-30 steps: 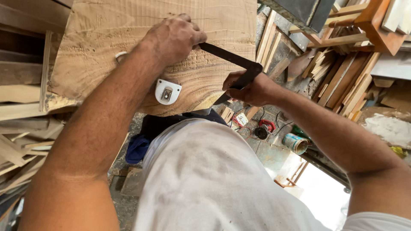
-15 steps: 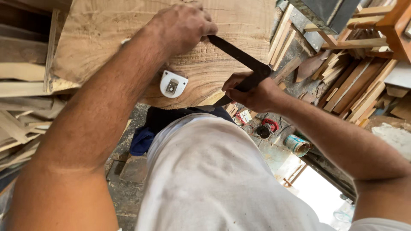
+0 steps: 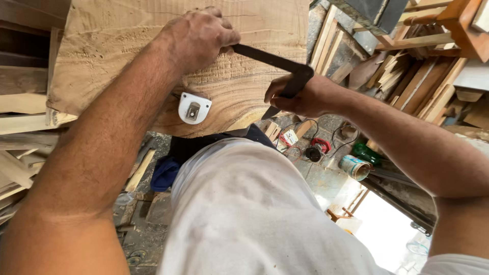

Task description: The person scrapes a large wooden board with a metal scraper, removing surface material. They hold the board steady with one hand while using the scraper with the other, repeatedly working along the surface.

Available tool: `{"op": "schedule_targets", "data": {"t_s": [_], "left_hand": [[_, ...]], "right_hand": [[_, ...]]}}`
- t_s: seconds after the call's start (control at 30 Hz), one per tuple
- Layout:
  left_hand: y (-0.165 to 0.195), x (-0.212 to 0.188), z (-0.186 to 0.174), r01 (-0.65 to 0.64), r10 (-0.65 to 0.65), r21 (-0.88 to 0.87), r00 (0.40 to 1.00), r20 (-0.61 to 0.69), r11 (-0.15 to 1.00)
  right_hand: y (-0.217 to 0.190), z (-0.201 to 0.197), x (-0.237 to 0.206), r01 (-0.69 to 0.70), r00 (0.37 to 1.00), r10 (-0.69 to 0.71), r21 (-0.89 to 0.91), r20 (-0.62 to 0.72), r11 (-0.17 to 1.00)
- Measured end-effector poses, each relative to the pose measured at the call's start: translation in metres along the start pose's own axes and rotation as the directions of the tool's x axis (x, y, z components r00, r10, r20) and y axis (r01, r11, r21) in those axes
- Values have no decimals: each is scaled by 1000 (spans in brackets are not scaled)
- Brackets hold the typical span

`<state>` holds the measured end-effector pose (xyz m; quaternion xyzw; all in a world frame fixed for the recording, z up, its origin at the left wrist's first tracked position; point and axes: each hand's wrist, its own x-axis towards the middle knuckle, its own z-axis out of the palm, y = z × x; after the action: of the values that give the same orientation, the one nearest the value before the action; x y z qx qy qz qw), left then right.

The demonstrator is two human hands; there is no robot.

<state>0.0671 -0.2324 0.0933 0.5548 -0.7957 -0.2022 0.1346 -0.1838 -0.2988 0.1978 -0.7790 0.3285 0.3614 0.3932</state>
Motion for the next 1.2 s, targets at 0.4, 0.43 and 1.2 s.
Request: {"op": "schedule_targets", "data": {"t_s": [0.4, 0.43, 1.2], "left_hand": [[-3, -5, 7, -56, 52, -20, 985, -167, 998], [-2, -6, 9, -33, 24, -57, 990, -142, 998], [-5, -3, 18, 20, -48, -153, 983, -178, 988]], "right_hand": [[-8, -20, 2, 119, 993, -118, -37, 17, 992], [-5, -26, 4, 19, 999, -19, -2, 35, 1000], [17, -96, 38, 59, 991, -19, -310, 132, 949]]}}
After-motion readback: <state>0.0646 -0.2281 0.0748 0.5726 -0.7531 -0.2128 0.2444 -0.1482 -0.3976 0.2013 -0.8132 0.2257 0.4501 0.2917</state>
